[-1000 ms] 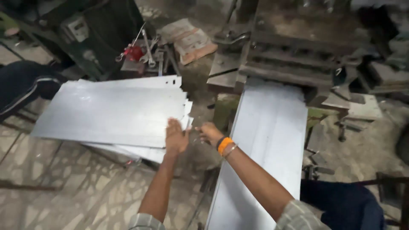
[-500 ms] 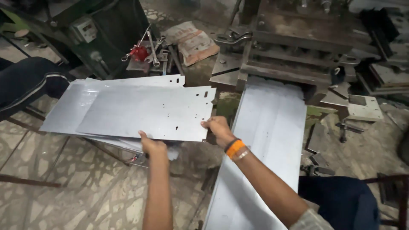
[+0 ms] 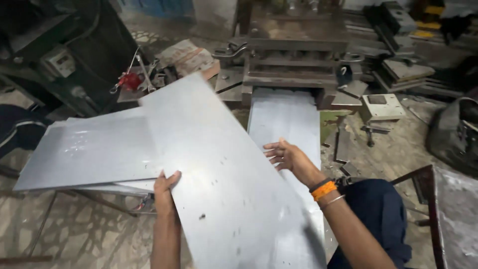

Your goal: Feeding metal sheets into an industrial stamping machine for processing and stacking the finished parts.

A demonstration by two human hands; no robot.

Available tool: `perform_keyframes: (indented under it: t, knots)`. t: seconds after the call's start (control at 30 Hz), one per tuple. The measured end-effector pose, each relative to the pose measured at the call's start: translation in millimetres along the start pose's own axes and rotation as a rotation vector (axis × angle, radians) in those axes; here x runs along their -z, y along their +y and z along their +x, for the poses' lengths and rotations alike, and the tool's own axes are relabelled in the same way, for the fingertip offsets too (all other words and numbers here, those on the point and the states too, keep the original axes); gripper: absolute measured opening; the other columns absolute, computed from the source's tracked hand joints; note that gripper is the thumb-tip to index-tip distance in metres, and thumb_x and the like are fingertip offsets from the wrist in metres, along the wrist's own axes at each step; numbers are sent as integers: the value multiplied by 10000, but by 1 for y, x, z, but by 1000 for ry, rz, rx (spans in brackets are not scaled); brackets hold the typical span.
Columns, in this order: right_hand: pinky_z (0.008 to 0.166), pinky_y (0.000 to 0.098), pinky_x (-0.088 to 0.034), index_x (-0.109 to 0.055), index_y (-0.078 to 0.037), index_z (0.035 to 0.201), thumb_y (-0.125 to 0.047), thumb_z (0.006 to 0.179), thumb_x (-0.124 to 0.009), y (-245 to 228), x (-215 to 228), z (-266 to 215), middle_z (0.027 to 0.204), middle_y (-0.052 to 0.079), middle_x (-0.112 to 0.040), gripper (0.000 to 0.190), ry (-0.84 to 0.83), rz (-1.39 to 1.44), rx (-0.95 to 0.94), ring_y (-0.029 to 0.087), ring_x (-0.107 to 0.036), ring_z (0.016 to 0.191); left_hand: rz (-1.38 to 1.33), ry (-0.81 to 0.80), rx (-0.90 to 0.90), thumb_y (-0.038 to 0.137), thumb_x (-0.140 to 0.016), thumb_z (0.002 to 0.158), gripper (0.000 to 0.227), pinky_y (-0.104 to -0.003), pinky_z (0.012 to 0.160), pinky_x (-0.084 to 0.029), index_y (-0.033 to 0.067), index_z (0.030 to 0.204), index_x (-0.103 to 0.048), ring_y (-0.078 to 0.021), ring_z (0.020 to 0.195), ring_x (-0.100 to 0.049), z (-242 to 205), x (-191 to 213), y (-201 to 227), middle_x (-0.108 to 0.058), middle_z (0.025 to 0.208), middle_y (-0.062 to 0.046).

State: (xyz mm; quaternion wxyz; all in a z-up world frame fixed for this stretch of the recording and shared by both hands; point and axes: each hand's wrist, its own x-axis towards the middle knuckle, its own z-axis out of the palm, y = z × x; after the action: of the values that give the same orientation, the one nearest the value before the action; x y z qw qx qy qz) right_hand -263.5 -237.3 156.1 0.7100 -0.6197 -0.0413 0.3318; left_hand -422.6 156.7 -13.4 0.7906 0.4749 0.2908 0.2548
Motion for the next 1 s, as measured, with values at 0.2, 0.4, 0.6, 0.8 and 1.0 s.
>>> perform_keyframes:
  t: [0.2, 0.4, 0.6, 0.8, 1.0]
  knots:
    - [960, 283, -508, -490, 87, 1454, -134, 895, -620, -2, -10, -61, 1225, 191, -697, 615, 238, 6, 117, 211, -660, 1039, -9, -337, 161, -163, -676, 760, 562, -327, 825, -521, -83, 1314, -623, -257, 831, -674, -77, -95, -2, -735, 1031, -216]
    - [792, 250, -482, -588, 137, 1348, -24, 901, -635, 56, 78, -55, 1088, 205, -686, 478, 384, 142, 286, 203, -617, 876, -25, -444, 266, -86, -634, 789, 517, -375, 866, -498, -120, 1304, -603, -310, 905, -646, -149, -183, 32, -707, 1134, -282]
    - [578, 365, -590, -639, 27, 1274, -140, 887, -757, 149, 243, 11, 790, 220, -715, 438, 524, 174, 295, 271, -734, 614, -202, -424, 328, 70, -769, 781, 471, -412, 709, -620, -4, 1237, -675, -303, 745, -757, -106, -233, -26, -726, 925, -191]
    - [562, 323, -548, -696, 35, 1203, -140, 849, -798, 97, 208, -20, 713, 181, -684, 409, 604, 130, 299, 223, -682, 573, -264, -252, 395, 77, -795, 796, 292, -495, 930, -475, -57, 1045, -721, -323, 854, -616, -97, -249, -42, -647, 908, -214]
    - [545, 270, -535, -712, 45, 1167, -131, 848, -807, 68, 196, -33, 665, 189, -687, 376, 622, 162, 294, 204, -673, 525, -267, -365, 536, 200, -755, 846, 238, -463, 975, -469, 38, 1020, -767, -322, 963, -672, -82, -263, -47, -722, 979, -170]
